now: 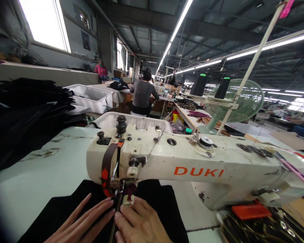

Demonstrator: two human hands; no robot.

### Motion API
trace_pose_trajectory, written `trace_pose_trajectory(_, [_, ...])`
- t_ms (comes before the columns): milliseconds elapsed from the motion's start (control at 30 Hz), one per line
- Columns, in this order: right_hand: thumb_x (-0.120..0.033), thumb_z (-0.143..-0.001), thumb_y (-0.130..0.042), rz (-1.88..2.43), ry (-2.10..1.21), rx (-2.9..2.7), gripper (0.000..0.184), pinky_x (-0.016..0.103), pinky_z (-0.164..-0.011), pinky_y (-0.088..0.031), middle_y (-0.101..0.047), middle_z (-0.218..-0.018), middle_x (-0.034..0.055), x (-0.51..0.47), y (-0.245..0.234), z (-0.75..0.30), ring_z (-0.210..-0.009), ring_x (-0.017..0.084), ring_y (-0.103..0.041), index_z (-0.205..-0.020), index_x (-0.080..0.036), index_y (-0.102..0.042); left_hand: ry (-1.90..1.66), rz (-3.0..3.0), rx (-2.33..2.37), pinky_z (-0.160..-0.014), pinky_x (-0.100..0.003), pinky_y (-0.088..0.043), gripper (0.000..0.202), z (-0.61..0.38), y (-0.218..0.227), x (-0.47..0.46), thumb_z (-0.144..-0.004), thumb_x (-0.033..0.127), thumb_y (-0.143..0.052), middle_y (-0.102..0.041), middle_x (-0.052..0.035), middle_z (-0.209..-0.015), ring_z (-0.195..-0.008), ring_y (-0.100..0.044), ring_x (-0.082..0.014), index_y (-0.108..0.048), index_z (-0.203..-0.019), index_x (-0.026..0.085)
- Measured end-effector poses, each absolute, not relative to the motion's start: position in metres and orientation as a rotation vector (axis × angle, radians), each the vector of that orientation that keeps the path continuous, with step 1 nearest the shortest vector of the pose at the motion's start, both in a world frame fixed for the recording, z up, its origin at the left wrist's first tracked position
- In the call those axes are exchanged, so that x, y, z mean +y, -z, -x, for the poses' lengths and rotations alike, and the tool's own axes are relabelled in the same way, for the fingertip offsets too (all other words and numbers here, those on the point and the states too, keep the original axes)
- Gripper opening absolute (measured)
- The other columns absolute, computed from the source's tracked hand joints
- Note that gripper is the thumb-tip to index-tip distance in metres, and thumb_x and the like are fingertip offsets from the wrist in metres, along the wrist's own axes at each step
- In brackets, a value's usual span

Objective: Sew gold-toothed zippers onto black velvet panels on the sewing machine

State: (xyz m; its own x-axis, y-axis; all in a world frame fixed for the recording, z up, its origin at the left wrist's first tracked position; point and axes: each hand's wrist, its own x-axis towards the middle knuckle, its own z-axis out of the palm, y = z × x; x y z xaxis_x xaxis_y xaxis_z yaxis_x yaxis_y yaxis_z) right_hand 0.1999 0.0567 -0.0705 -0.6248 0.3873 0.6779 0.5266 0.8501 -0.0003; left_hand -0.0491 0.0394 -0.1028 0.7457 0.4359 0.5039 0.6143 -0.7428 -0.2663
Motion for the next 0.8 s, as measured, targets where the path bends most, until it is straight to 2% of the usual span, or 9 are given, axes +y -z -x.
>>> trace_pose_trajectory(100, [-0.025,-0.088,-0.062,0.717,0.225,-2.329,0.021,0.022,-0.102,-0.046,-0.075,-0.1,0.0024,0.056,0.066,-0.199,-0.094,0.015,-0.07,-0.108,-0.018,-0.064,0.626,2.503,-0.799,-0.119,-0.047,-0.006,0.064,0.046,0.096,0.041,-0.089,0.006,-0.036,-0.054,-0.0063,-0.143,-0.138,-0.041,-0.0205,-0.032,-0.152,0.016])
trace_pose_trajectory(200, [-0.024,-0.087,-0.063,0.697,0.218,-2.325,0.023,0.021,-0.105,-0.043,-0.075,-0.102,0.0017,0.056,0.064,-0.2,-0.096,0.015,-0.069,-0.108,-0.018,-0.065,0.565,2.54,-0.881,-0.118,-0.048,-0.01,0.069,0.044,0.09,0.04,-0.084,0.004,-0.042,-0.053,-0.0059,-0.144,-0.137,-0.043,-0.0202,-0.035,-0.15,0.018])
trace_pose_trajectory(367, [-0.023,-0.085,-0.064,0.694,0.211,-2.431,0.024,0.022,-0.105,-0.043,-0.074,-0.104,0.004,0.056,0.063,-0.203,-0.098,0.016,-0.069,-0.108,-0.017,-0.065,0.444,2.633,-0.858,-0.117,-0.047,-0.005,0.067,0.046,0.087,0.039,-0.086,0.009,-0.048,-0.045,-0.0065,-0.151,-0.141,-0.036,-0.0196,-0.033,-0.151,0.016])
trace_pose_trajectory(500, [-0.023,-0.086,-0.062,0.699,0.212,-2.467,0.024,0.024,-0.107,-0.042,-0.074,-0.106,0.0051,0.055,0.063,-0.205,-0.102,0.016,-0.067,-0.11,-0.016,-0.065,0.438,2.616,-0.865,-0.116,-0.05,0.0,0.069,0.05,0.093,0.042,-0.086,0.005,-0.042,-0.041,-0.0053,-0.153,-0.14,-0.038,-0.0189,-0.028,-0.153,0.017])
trace_pose_trajectory(600, [-0.023,-0.088,-0.061,0.665,0.219,-2.437,0.023,0.023,-0.109,-0.04,-0.074,-0.104,0.0043,0.056,0.065,-0.206,-0.1,0.016,-0.068,-0.109,-0.016,-0.065,0.525,2.625,-0.879,-0.116,-0.05,-0.001,0.072,0.049,0.098,0.041,-0.086,0.004,-0.04,-0.045,-0.0061,-0.15,-0.136,-0.045,-0.0206,-0.023,-0.155,0.02])
trace_pose_trajectory(733, [-0.024,-0.089,-0.062,0.668,0.202,-2.45,0.024,0.023,-0.109,-0.04,-0.074,-0.106,0.0038,0.058,0.068,-0.207,-0.1,0.015,-0.068,-0.112,-0.017,-0.064,0.566,2.616,-1.062,-0.117,-0.052,-0.01,0.087,0.042,0.102,0.037,-0.082,-0.004,-0.039,-0.054,-0.0027,-0.144,-0.13,-0.052,-0.0214,-0.011,-0.157,0.03])
trace_pose_trajectory(800, [-0.024,-0.089,-0.063,0.688,0.185,-2.482,0.026,0.025,-0.11,-0.039,-0.074,-0.108,0.0037,0.058,0.068,-0.207,-0.102,0.016,-0.068,-0.114,-0.018,-0.064,0.554,2.617,-1.094,-0.117,-0.052,-0.008,0.09,0.04,0.101,0.036,-0.08,-0.005,-0.039,-0.056,-0.0011,-0.142,-0.13,-0.052,-0.0207,-0.009,-0.157,0.031])
